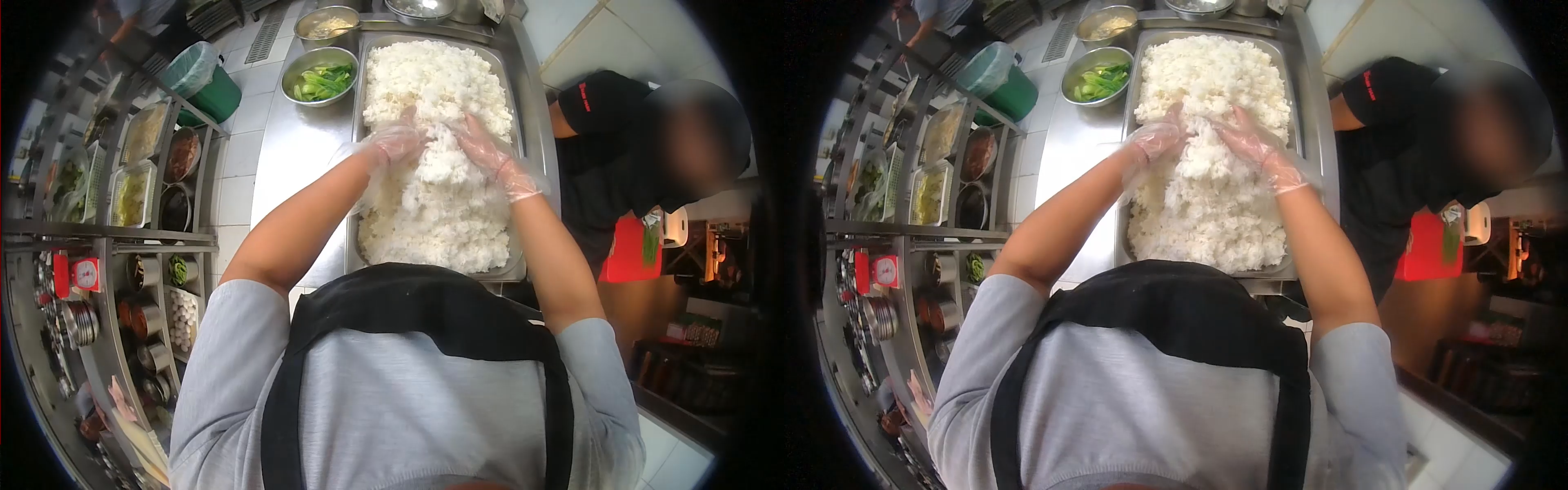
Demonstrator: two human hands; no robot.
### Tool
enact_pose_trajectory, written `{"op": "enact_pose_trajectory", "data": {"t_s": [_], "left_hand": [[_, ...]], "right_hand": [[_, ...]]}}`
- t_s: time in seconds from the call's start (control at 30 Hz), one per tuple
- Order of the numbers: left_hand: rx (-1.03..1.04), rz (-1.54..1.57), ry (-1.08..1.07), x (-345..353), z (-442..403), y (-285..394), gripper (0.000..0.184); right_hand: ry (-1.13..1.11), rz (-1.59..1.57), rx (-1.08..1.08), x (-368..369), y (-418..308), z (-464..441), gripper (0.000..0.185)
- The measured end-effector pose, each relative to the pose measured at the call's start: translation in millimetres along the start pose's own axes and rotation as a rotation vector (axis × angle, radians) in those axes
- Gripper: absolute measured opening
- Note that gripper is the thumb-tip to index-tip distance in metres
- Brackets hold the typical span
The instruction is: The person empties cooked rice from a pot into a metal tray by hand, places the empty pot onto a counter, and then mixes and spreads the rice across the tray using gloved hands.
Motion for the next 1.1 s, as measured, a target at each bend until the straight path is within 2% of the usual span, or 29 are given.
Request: {"op": "enact_pose_trajectory", "data": {"t_s": [0.03, 0.1, 0.17, 0.23, 0.3, 0.37, 0.4, 0.47, 0.5, 0.53, 0.57, 0.6, 0.7, 0.77, 0.8, 0.87, 0.97, 1.07, 1.1], "left_hand": [[0.042, -0.056, -0.135, -19, 11, 16, 0.064], [-0.022, 0.097, -0.207, -23, 15, 25, 0.081], [-0.232, 0.515, -0.082, -15, 14, 30, 0.097], [-0.168, 0.522, -0.037, -27, 26, 46, 0.100], [-0.145, 0.543, -0.004, -44, 34, 60, 0.103], [-0.154, 0.580, 0.019, -52, 29, 64, 0.104], [-0.123, 0.589, 0.070, -57, 27, 66, 0.102], [-0.060, 0.610, 0.176, -67, 19, 66, 0.097], [0.043, 0.457, 0.288, -45, -7, 48, 0.093], [0.126, 0.294, 0.414, -52, -8, 51, 0.090], [0.014, 0.347, 0.431, -54, -7, 53, 0.088], [-0.100, 0.399, 0.447, -55, -5, 54, 0.086], [-0.006, 0.572, 0.009, -68, 10, 58, 0.082], [-0.046, 0.347, -0.023, -83, 37, 71, 0.067], [-0.066, 0.235, -0.039, -86, 47, 74, 0.061], [-0.041, 0.254, -0.092, -88, 58, 61, 0.057], [0.082, 0.235, -0.100, -63, 62, 32, 0.054], [0.131, 0.178, -0.079, -50, 69, 30, 0.053], [0.128, 0.194, -0.050, -37, 71, 24, 0.052]], "right_hand": [[0.020, -0.179, 0.015, 2, -5, 7, 0.082], [0.059, -0.535, 0.043, 6, -26, 28, 0.084], [-0.111, -0.643, 0.120, 3, -41, 35, 0.078], [-0.170, -0.648, 0.045, -2, -55, 39, 0.076], [-0.117, -0.552, -0.182, -7, -69, 38, 0.078], [-0.021, -0.494, -0.049, -18, -78, 35, 0.076], [0.029, -0.463, 0.017, -22, -81, 36, 0.075], [0.212, -0.239, -0.060, -32, -88, 38, 0.058], [0.301, -0.125, -0.100, -36, -91, 40, 0.053], [0.390, -0.012, -0.139, -38, -93, 42, 0.051], [0.491, 0.192, -0.084, -39, -92, 44, 0.058], [0.446, 0.154, -0.039, -39, -92, 46, 0.060], [0.330, 0.095, 0.043, -40, -89, 56, 0.066], [0.270, 0.128, 0.030, -36, -78, 61, 0.069], [0.183, 0.039, -0.011, -39, -78, 69, 0.070], [0.008, -0.140, -0.089, -40, -91, 102, 0.072], [0.129, 0.362, -0.411, -7, -105, 136, 0.060], [0.140, 0.454, -0.368, 37, -109, 158, 0.052], [0.209, 0.518, -0.407, 45, -95, 148, 0.048]]}}
Point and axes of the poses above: each hand's wrist, its own z-axis away from the middle knuckle, its own x-axis out of the palm, y = z × x, the point moved 2 cm from there along -z, towards the middle knuckle, and after that the axes turned 5 degrees about -z, right-handed, at the moved point
